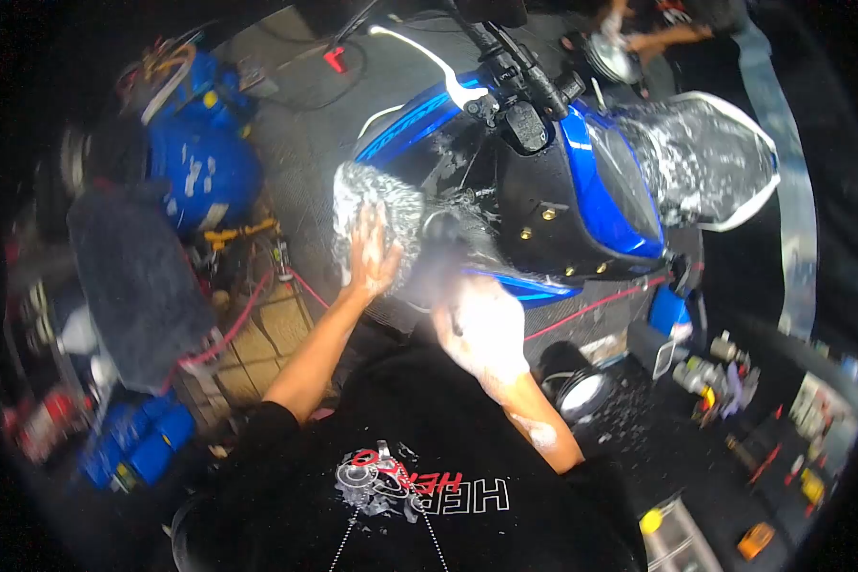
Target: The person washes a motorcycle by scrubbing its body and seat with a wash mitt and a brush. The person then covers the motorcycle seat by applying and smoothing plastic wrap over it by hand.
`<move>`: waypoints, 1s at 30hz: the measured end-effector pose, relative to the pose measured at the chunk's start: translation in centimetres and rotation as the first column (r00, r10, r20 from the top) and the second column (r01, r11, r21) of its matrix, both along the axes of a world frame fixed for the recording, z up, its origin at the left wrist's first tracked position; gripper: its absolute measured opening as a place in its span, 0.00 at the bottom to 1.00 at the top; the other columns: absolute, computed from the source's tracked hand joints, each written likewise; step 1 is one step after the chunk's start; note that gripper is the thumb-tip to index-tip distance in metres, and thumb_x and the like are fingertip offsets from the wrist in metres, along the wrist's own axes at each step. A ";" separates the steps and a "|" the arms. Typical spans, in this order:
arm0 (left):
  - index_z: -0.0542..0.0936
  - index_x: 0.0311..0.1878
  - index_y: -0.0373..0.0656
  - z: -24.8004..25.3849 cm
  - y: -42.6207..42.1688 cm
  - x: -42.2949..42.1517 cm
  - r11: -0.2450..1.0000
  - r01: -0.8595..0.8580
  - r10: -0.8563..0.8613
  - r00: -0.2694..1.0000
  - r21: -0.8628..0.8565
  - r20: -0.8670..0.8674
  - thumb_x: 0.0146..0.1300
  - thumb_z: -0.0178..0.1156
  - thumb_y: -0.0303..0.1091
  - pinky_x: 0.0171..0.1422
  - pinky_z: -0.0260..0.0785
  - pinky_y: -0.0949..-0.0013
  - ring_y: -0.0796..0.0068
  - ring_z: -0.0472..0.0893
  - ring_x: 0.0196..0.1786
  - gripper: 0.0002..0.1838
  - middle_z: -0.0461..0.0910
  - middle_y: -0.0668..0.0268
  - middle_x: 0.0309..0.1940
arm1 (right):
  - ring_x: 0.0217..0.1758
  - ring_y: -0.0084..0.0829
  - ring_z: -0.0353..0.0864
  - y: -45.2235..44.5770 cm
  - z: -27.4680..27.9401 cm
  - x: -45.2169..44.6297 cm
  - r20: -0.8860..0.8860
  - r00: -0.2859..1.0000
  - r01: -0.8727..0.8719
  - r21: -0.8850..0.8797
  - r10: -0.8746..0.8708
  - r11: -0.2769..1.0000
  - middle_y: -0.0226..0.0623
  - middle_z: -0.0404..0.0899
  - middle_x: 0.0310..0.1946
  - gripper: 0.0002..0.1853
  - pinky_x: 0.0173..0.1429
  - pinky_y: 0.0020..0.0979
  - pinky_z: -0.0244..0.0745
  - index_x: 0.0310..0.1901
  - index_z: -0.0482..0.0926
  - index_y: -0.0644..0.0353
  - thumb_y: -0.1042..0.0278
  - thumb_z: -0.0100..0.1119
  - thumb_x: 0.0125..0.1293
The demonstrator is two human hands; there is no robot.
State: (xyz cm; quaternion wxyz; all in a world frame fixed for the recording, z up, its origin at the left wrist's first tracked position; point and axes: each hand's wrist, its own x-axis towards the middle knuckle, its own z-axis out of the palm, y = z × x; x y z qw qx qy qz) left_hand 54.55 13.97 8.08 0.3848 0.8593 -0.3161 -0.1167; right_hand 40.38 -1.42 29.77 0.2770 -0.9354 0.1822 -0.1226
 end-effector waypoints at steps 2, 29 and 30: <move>0.60 0.82 0.57 2.2 -2.1 4.7 0.944 0.307 -0.316 0.947 0.121 0.058 0.67 0.57 0.52 0.83 0.37 0.34 0.42 0.51 0.83 0.41 0.55 0.56 0.82 | 0.33 0.47 0.83 2.5 -0.3 0.3 -0.098 0.994 0.052 0.105 -0.042 0.993 0.43 0.82 0.29 0.08 0.39 0.43 0.80 0.35 0.80 0.58 0.70 0.68 0.54; 0.76 0.62 0.44 1.6 -4.3 4.5 0.648 0.638 -0.622 0.758 -0.416 0.195 0.53 0.60 0.27 0.62 0.71 0.55 0.56 0.80 0.53 0.29 0.79 0.57 0.59 | 0.25 0.14 0.74 6.9 0.2 -4.7 0.175 0.260 0.935 0.201 -0.950 0.293 0.34 0.86 0.27 0.08 0.30 0.22 0.69 0.42 0.86 0.68 0.72 0.61 0.70; 0.74 0.63 0.41 2.2 -5.1 3.3 0.713 0.468 -0.526 0.849 -0.522 0.042 0.55 0.59 0.25 0.60 0.72 0.58 0.57 0.81 0.51 0.28 0.80 0.56 0.55 | 0.27 0.18 0.78 6.3 -0.5 -5.4 0.242 0.209 0.920 0.281 -0.948 0.274 0.38 0.88 0.30 0.08 0.33 0.23 0.74 0.43 0.86 0.69 0.73 0.60 0.70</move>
